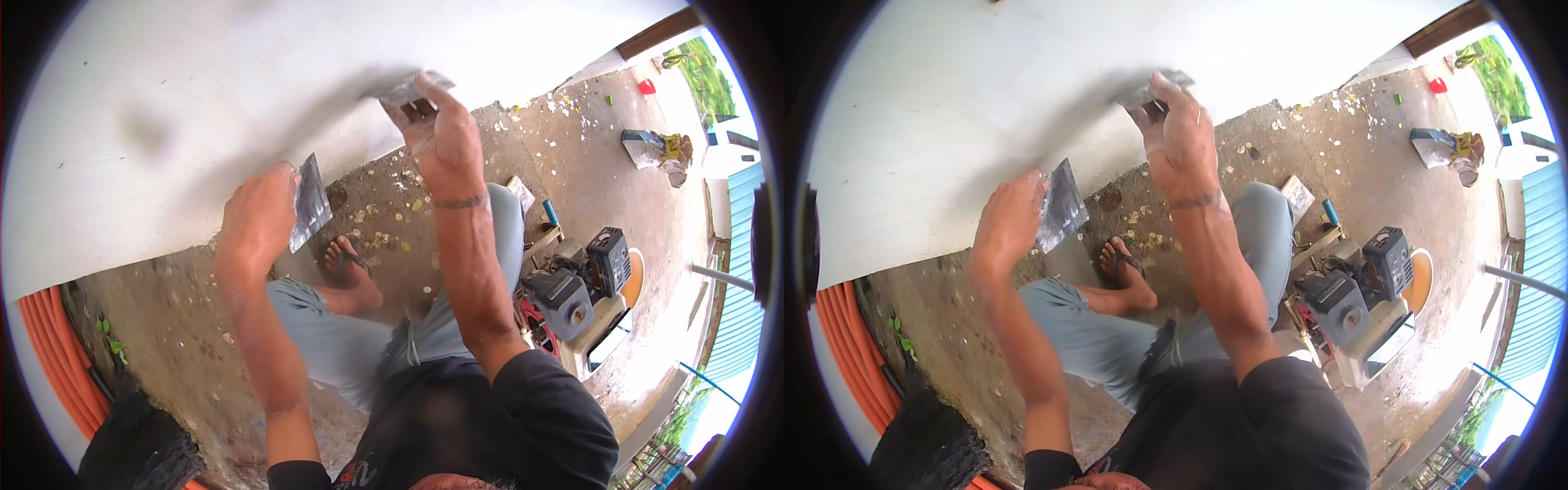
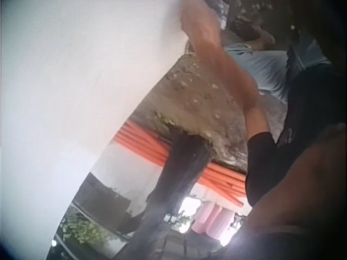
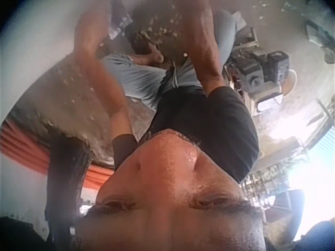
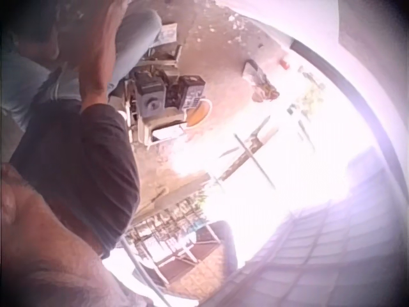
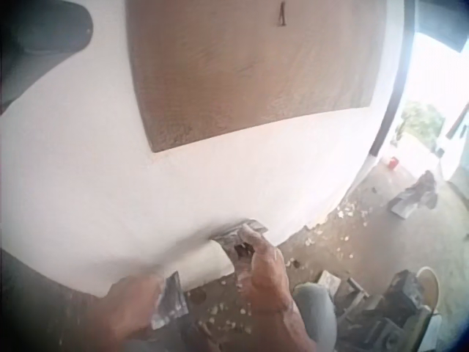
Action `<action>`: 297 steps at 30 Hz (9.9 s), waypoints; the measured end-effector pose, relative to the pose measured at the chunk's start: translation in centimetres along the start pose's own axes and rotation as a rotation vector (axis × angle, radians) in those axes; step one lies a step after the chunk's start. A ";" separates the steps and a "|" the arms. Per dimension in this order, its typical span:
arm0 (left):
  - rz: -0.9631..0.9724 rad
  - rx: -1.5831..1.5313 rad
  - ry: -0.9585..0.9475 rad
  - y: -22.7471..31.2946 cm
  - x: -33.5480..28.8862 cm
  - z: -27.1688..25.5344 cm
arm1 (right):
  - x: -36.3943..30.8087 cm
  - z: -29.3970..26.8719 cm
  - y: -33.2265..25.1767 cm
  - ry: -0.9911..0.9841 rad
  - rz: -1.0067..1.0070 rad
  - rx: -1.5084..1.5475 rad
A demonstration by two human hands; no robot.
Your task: The person scoops plaster onto a putty knife, mixes it between two putty knives, and applies the plaster onto the wall.
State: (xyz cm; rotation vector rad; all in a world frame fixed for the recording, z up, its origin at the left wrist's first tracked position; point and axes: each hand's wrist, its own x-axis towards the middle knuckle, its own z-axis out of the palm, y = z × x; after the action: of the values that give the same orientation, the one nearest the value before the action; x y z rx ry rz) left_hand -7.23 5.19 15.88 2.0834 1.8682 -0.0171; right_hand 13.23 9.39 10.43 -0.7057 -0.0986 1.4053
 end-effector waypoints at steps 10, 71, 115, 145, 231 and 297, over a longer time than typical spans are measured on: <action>-0.078 0.041 -0.107 0.3 -0.2 -0.5 | -6.2 3.1 -8.2 -0.217 -0.258 -0.075; 0.023 -0.009 -0.285 1.8 5.6 3.2 | -6.9 4.4 1.3 -0.264 -0.428 -0.872; 0.469 -1.085 -0.912 41.6 -22.1 -37.2 | -42.7 13.4 -44.9 0.691 -0.764 -0.852; 1.082 -0.319 -1.233 51.1 -20.7 -28.9 | -71.4 13.1 0.8 2.006 -0.643 0.896; 1.108 0.372 -2.336 53.0 -105.8 -5.5 | -121.3 -4.6 -19.7 2.384 -1.635 -0.254; 0.678 -0.960 -1.155 99.6 -86.5 7.2 | -138.9 -51.6 -67.2 1.926 -0.582 0.068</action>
State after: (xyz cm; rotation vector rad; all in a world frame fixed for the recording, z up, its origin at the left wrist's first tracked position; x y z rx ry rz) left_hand 78.98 -87.62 53.47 1.3466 0.3039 -0.1056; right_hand 67.85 -138.59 50.39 -1.5210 1.1399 -0.2095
